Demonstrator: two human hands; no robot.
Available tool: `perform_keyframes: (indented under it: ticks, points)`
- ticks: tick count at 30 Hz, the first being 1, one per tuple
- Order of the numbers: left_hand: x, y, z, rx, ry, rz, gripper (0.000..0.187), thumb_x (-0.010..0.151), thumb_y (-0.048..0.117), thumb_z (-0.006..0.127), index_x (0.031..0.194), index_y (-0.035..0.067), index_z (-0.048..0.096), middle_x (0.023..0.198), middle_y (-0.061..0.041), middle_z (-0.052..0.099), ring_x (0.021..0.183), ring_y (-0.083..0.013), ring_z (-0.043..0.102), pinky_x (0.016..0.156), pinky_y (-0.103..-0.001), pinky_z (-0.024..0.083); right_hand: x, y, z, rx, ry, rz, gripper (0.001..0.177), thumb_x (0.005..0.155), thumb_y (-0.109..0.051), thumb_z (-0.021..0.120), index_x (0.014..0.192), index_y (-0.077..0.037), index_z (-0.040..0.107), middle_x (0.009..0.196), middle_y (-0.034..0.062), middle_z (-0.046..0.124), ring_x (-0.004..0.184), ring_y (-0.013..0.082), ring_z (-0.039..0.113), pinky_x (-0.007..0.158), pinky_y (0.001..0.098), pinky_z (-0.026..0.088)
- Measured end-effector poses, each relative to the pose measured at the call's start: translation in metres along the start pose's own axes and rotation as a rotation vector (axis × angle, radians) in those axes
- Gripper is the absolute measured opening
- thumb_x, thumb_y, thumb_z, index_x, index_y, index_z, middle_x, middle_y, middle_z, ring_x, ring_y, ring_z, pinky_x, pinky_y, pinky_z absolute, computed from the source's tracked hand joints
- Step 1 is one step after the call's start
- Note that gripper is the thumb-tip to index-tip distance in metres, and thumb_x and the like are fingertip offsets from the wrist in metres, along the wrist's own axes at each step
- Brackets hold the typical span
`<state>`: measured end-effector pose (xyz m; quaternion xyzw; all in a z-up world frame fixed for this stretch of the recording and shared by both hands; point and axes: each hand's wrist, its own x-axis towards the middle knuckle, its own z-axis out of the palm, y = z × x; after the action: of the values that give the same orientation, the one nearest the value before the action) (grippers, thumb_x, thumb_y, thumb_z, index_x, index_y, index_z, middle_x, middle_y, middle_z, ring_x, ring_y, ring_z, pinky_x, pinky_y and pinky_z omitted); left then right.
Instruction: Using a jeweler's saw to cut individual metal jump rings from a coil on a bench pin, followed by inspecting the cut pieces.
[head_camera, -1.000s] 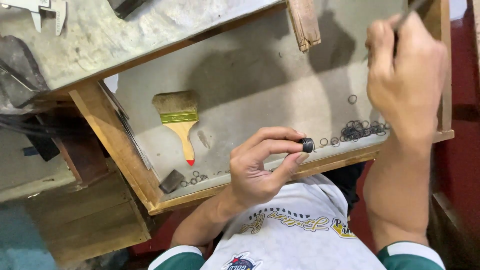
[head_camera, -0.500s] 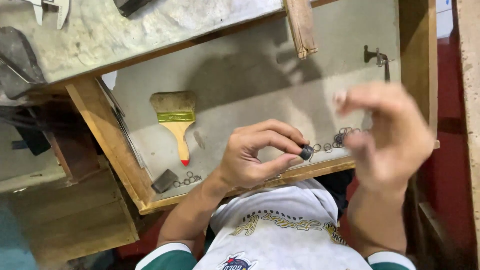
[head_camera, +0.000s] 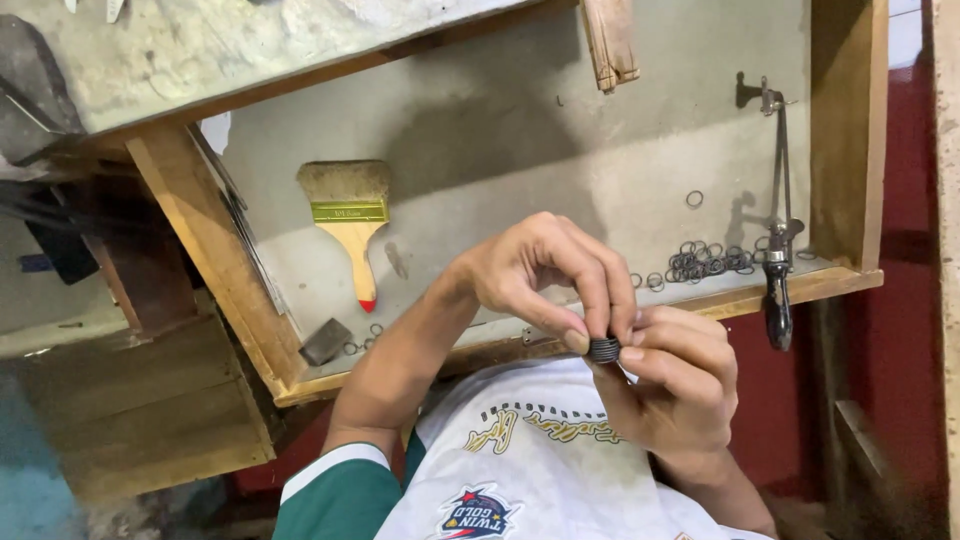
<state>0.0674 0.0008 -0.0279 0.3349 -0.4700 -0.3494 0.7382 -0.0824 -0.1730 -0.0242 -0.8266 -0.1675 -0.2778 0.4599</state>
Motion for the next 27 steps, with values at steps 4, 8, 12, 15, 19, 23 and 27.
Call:
perform_keyframes:
  ticks: [4, 8, 12, 15, 19, 23, 27]
  points:
    - [0.001, -0.002, -0.001, -0.004, -0.033, 0.006, 0.015, 0.098, 0.017, 0.071, 0.099, 0.002, 0.070, 0.108, -0.018, 0.070, 0.097, -0.0279, 0.071, 0.097, -0.040, 0.060, -0.001, -0.001, 0.000, -0.004, 0.008, -0.006, 0.031, 0.092, -0.011, 0.080, 0.109, -0.013, 0.054, 0.107, 0.0099, 0.058, 0.096, 0.0282, 0.068, 0.090, 0.0405, 0.063]
    - [0.001, -0.004, -0.002, -0.009, -0.040, 0.003, 0.015, 0.097, 0.017, 0.073, 0.100, 0.002, 0.070, 0.107, -0.018, 0.071, 0.097, -0.0282, 0.072, 0.097, -0.040, 0.060, 0.001, -0.002, 0.000, -0.007, 0.003, -0.007, 0.028, 0.093, -0.012, 0.078, 0.108, -0.011, 0.055, 0.105, 0.0105, 0.058, 0.096, 0.0287, 0.067, 0.090, 0.0400, 0.063]
    - [0.001, -0.004, -0.003, -0.012, -0.044, 0.004, 0.015, 0.098, 0.018, 0.072, 0.100, 0.002, 0.070, 0.108, -0.018, 0.070, 0.098, -0.0281, 0.072, 0.097, -0.040, 0.061, 0.001, -0.002, 0.002, -0.007, 0.028, -0.009, 0.027, 0.092, -0.012, 0.078, 0.107, -0.010, 0.055, 0.103, 0.0116, 0.059, 0.092, 0.0287, 0.067, 0.088, 0.0400, 0.063]
    - [0.000, -0.004, -0.004, -0.009, -0.045, 0.002, 0.016, 0.098, 0.018, 0.071, 0.100, 0.002, 0.070, 0.108, -0.018, 0.070, 0.098, -0.0284, 0.072, 0.097, -0.040, 0.060, -0.002, 0.000, 0.002, -0.010, 0.006, 0.013, 0.031, 0.092, -0.013, 0.080, 0.108, -0.013, 0.054, 0.105, 0.0094, 0.058, 0.092, 0.0278, 0.067, 0.090, 0.0391, 0.062]
    - [-0.002, 0.000, -0.002, -0.004, -0.004, -0.047, 0.017, 0.098, 0.018, 0.072, 0.101, 0.002, 0.070, 0.110, -0.018, 0.071, 0.099, -0.0274, 0.072, 0.093, -0.037, 0.061, -0.001, 0.001, 0.005, 0.044, 0.008, 0.076, 0.032, 0.093, -0.016, 0.078, 0.111, -0.015, 0.052, 0.108, 0.0079, 0.056, 0.095, 0.0264, 0.068, 0.091, 0.0364, 0.060]
    - [0.004, 0.019, 0.002, 0.021, 0.082, -0.235, 0.013, 0.097, 0.011, 0.074, 0.106, 0.002, 0.072, 0.113, -0.015, 0.071, 0.102, -0.0206, 0.071, 0.089, -0.027, 0.063, -0.002, 0.008, 0.022, 0.172, 0.207, 0.164, 0.031, 0.091, -0.017, 0.077, 0.105, -0.009, 0.051, 0.103, 0.0136, 0.056, 0.093, 0.0293, 0.065, 0.092, 0.0399, 0.059]
    - [0.006, 0.023, 0.003, 0.031, 0.108, -0.295, 0.014, 0.095, 0.012, 0.075, 0.106, 0.003, 0.073, 0.113, -0.013, 0.072, 0.098, -0.0178, 0.070, 0.083, -0.024, 0.062, -0.005, 0.010, 0.027, 0.210, 0.227, 0.207, 0.031, 0.091, -0.016, 0.075, 0.106, -0.008, 0.049, 0.103, 0.0153, 0.056, 0.094, 0.0299, 0.065, 0.092, 0.0410, 0.059]
